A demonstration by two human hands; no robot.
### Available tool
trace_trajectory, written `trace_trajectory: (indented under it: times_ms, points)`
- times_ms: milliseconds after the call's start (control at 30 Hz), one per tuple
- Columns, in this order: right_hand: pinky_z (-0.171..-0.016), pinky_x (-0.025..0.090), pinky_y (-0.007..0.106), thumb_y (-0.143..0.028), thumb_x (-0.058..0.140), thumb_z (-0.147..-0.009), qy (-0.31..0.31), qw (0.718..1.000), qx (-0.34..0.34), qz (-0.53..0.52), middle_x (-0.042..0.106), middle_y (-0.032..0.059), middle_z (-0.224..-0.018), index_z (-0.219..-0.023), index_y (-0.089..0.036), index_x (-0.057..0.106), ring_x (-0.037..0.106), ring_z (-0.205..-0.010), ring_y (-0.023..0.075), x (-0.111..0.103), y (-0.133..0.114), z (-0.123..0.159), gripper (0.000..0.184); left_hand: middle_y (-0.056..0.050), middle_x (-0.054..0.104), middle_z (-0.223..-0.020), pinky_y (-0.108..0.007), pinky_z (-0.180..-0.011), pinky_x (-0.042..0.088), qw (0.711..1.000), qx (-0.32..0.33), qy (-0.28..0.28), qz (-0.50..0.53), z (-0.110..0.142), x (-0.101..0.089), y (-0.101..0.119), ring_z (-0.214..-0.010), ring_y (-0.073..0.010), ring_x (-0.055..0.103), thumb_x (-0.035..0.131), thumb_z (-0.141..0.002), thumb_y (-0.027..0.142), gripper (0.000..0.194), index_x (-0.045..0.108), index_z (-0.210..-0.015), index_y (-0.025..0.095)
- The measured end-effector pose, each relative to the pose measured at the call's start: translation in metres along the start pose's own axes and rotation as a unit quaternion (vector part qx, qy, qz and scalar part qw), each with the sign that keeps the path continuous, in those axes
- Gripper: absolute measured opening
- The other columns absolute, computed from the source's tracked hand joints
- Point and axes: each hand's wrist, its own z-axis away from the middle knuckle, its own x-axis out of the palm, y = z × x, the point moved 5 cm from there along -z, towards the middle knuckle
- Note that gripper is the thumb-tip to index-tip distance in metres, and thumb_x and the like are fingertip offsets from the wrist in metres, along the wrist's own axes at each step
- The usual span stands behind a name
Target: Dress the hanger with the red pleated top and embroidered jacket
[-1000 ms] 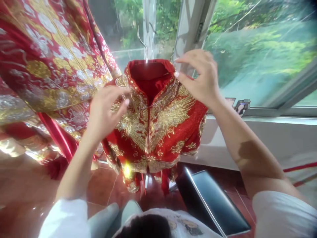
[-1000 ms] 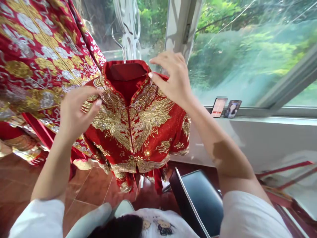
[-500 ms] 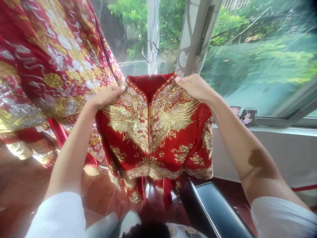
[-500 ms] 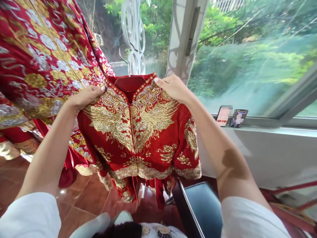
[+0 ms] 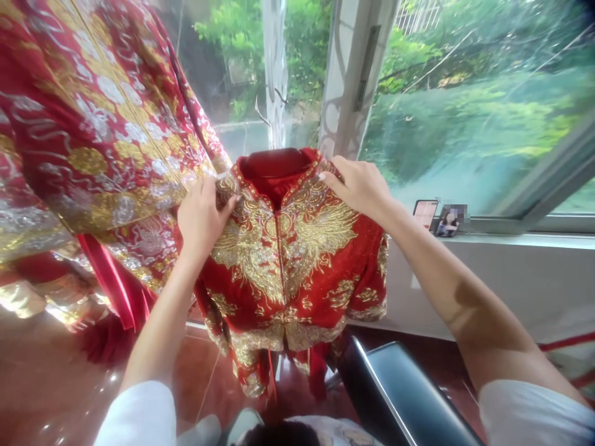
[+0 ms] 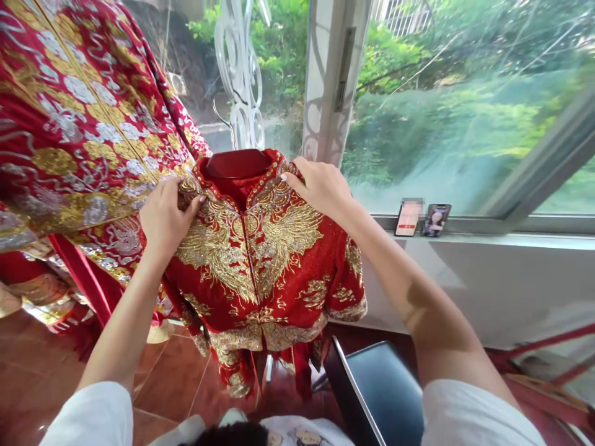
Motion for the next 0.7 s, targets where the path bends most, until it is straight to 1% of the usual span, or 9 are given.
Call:
trace_trajectory:
  times_ms: [67,133,233,300,400,500,567,633,700]
  points:
    - [-0.079,0.045,0.041,-0.052,0.044,-0.092,0.006,1.000,-0.015,-0.013,0.067,0.0113,-0.093,-0.117,-0.020,0.060,0.060,-0.084,0.0266,-0.008,0.007,0.002,0.044,-0.014,0.066,-0.112,-0.041,-0.091,0.046,0.998,0.006,-0.042,0.053,-0.010,0.002,-0.011,-0.106,-0.0315,0.060,0.032,-0.092,0.060,0.057,0.060,-0.117,0.018]
    - [-0.083,0.047,0.043,-0.055,0.052,-0.087,-0.006,0.998,-0.025,-0.050,0.068,0.0107,-0.106,-0.129,-0.023,0.056,0.062,-0.093,0.0276,-0.014,0.020,0.005,0.053,-0.010,0.068,-0.104,-0.039,-0.089,0.048,0.978,0.021,-0.146,0.146,-0.026,0.008,-0.030,-0.099,-0.0279,0.062,0.031,-0.091,0.061,0.056,0.065,-0.107,0.018]
    - [-0.079,0.050,0.038,-0.055,0.053,-0.087,-0.078,0.989,-0.013,-0.126,0.071,0.0072,-0.102,-0.124,-0.023,0.062,0.064,-0.087,0.0243,-0.008,0.041,0.015,0.050,-0.007,0.068,-0.092,-0.034,-0.081,0.050,0.921,0.030,-0.299,0.248,-0.041,0.017,-0.059,-0.089,-0.0232,0.062,0.042,-0.081,0.068,0.054,0.066,-0.089,0.020]
    - [-0.075,0.051,0.037,-0.052,0.050,-0.089,-0.068,0.990,0.013,-0.122,0.072,0.0069,-0.096,-0.117,-0.022,0.067,0.065,-0.082,0.0235,0.000,0.048,0.025,0.045,-0.005,0.064,-0.080,-0.032,-0.072,0.050,0.914,0.010,-0.326,0.243,-0.041,0.019,-0.069,-0.078,-0.0209,0.060,0.045,-0.077,0.070,0.053,0.062,-0.076,0.021]
    - [-0.077,0.049,0.038,-0.047,0.051,-0.090,0.055,0.997,0.049,-0.025,0.071,0.0104,-0.103,-0.119,-0.021,0.066,0.066,-0.090,0.0269,0.005,0.041,0.040,0.041,-0.004,0.055,-0.064,-0.032,-0.062,0.044,0.946,-0.039,-0.275,0.164,-0.026,0.015,-0.061,-0.065,-0.0196,0.053,0.045,-0.079,0.067,0.050,0.055,-0.065,0.020]
    - [-0.077,0.049,0.039,-0.045,0.051,-0.092,0.126,0.989,0.062,0.042,0.070,0.0125,-0.107,-0.120,-0.021,0.064,0.065,-0.095,0.0285,0.009,0.030,0.050,0.040,-0.007,0.057,-0.067,-0.034,-0.063,0.041,0.988,-0.096,-0.112,0.034,-0.008,0.003,-0.041,-0.066,-0.0234,0.055,0.050,-0.082,0.064,0.045,0.059,-0.077,0.020]
    - [-0.077,0.049,0.040,-0.047,0.051,-0.092,0.138,0.987,0.063,0.057,0.069,0.0127,-0.106,-0.120,-0.021,0.063,0.064,-0.094,0.0288,0.009,0.026,0.050,0.041,-0.009,0.061,-0.072,-0.035,-0.065,0.040,0.992,-0.116,-0.038,-0.016,-0.002,0.001,-0.032,-0.071,-0.0261,0.057,0.052,-0.082,0.064,0.045,0.062,-0.086,0.020]
    - [-0.079,0.049,0.043,-0.048,0.050,-0.092,0.144,0.986,0.052,0.064,0.069,0.0129,-0.106,-0.121,-0.022,0.062,0.062,-0.097,0.0300,0.004,0.021,0.048,0.041,-0.008,0.061,-0.071,-0.034,-0.065,0.039,0.994,-0.109,-0.033,-0.005,-0.003,0.006,-0.032,-0.071,-0.0254,0.057,0.053,-0.083,0.062,0.042,0.062,-0.085,0.021]
    - [-0.086,0.048,0.049,-0.045,0.048,-0.092,0.155,0.985,0.031,0.068,0.067,0.0131,-0.113,-0.127,-0.025,0.059,0.060,-0.106,0.0319,-0.009,0.006,0.054,0.041,-0.005,0.059,-0.067,-0.031,-0.063,0.037,0.994,-0.073,-0.058,0.048,-0.009,0.010,-0.038,-0.067,-0.0219,0.054,0.053,-0.084,0.058,0.038,0.061,-0.079,0.021]
